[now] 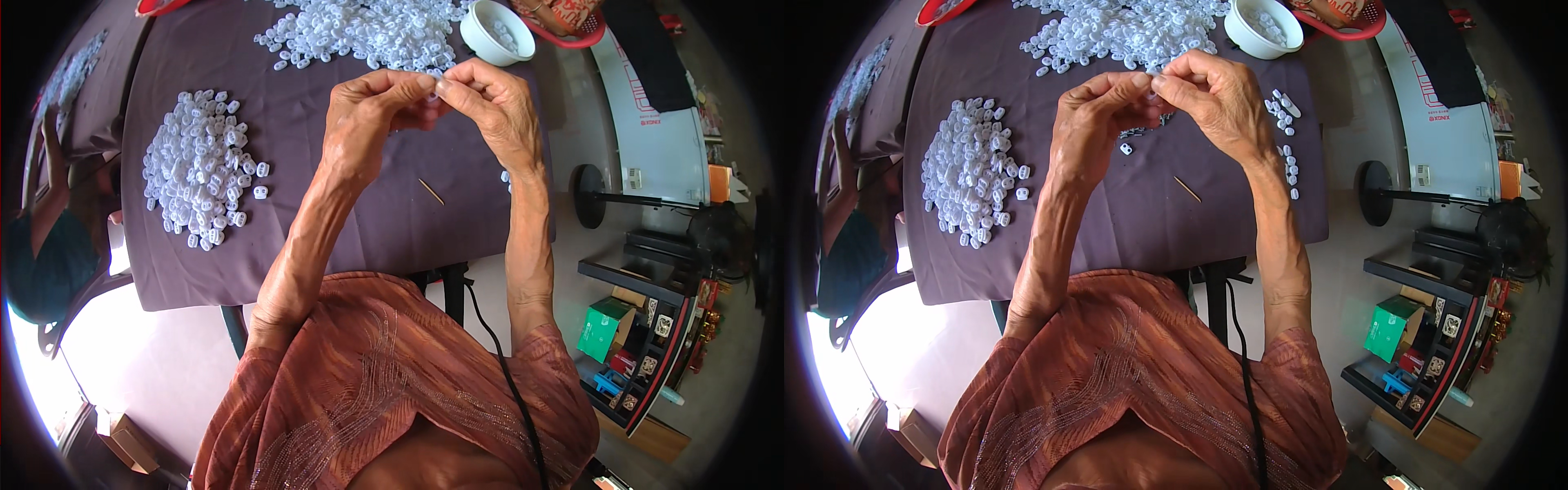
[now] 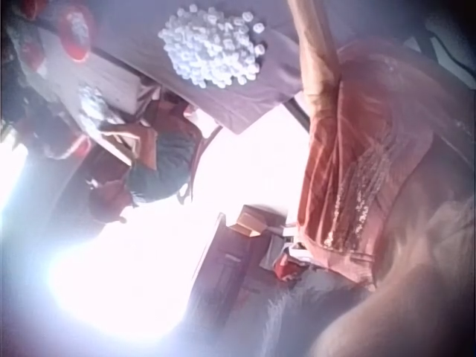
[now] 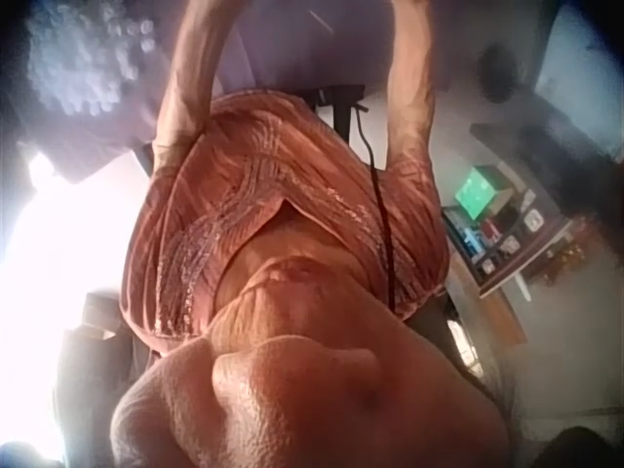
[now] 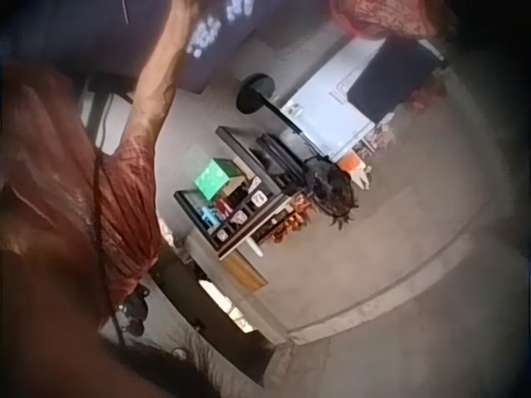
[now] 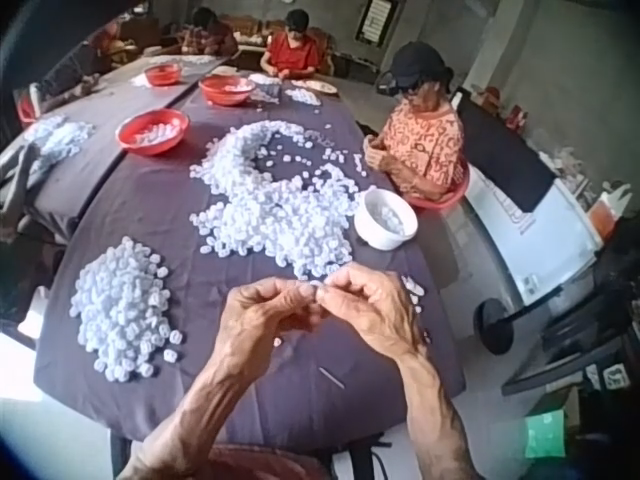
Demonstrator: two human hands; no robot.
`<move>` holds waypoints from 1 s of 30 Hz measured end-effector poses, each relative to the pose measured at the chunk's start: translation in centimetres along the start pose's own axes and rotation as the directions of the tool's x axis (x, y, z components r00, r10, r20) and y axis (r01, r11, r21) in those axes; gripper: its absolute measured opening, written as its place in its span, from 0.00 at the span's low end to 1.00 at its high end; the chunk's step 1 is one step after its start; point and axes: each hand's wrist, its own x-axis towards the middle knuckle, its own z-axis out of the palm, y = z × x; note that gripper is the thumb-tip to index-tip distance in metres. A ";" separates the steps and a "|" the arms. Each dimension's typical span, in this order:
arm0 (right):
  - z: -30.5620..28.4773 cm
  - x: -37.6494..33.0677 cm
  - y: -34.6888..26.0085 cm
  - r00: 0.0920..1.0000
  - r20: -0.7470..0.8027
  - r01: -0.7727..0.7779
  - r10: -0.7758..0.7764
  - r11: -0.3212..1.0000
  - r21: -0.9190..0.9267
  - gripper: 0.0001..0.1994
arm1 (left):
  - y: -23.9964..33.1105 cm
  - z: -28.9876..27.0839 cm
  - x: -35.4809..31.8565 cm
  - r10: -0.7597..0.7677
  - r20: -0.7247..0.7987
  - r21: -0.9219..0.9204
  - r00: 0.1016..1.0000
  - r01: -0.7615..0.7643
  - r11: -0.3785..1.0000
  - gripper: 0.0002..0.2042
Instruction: The person assembles plastic cord locks by inserting metal springs into plastic toggle pieces by hand.
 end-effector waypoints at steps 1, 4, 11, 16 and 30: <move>0.3 0.0 0.3 0.999 -0.037 0.026 -0.026 1.000 0.000 0.10 | -0.2 -0.1 0.2 -0.039 -0.011 -0.086 0.999 0.037 0.996 0.09; 1.3 -0.4 1.1 0.931 -0.126 0.276 -0.342 0.888 -0.368 0.13 | -0.9 0.1 0.5 -0.058 -0.060 -0.187 0.996 0.046 0.981 0.08; 1.9 -0.5 2.0 0.848 -0.142 0.337 -0.511 0.726 -0.600 0.15 | -1.1 0.3 0.6 -0.118 -0.011 -0.233 0.993 0.112 0.966 0.10; 1.7 -0.8 2.3 0.832 -0.124 0.365 -0.541 0.702 -0.611 0.14 | -1.2 -0.1 0.8 -0.174 0.011 -0.197 0.985 0.172 0.965 0.12; 1.7 -0.9 3.2 0.865 -0.092 0.335 -0.494 0.702 -0.629 0.14 | -2.4 -0.5 1.1 -0.179 0.031 -0.209 0.983 0.182 0.961 0.08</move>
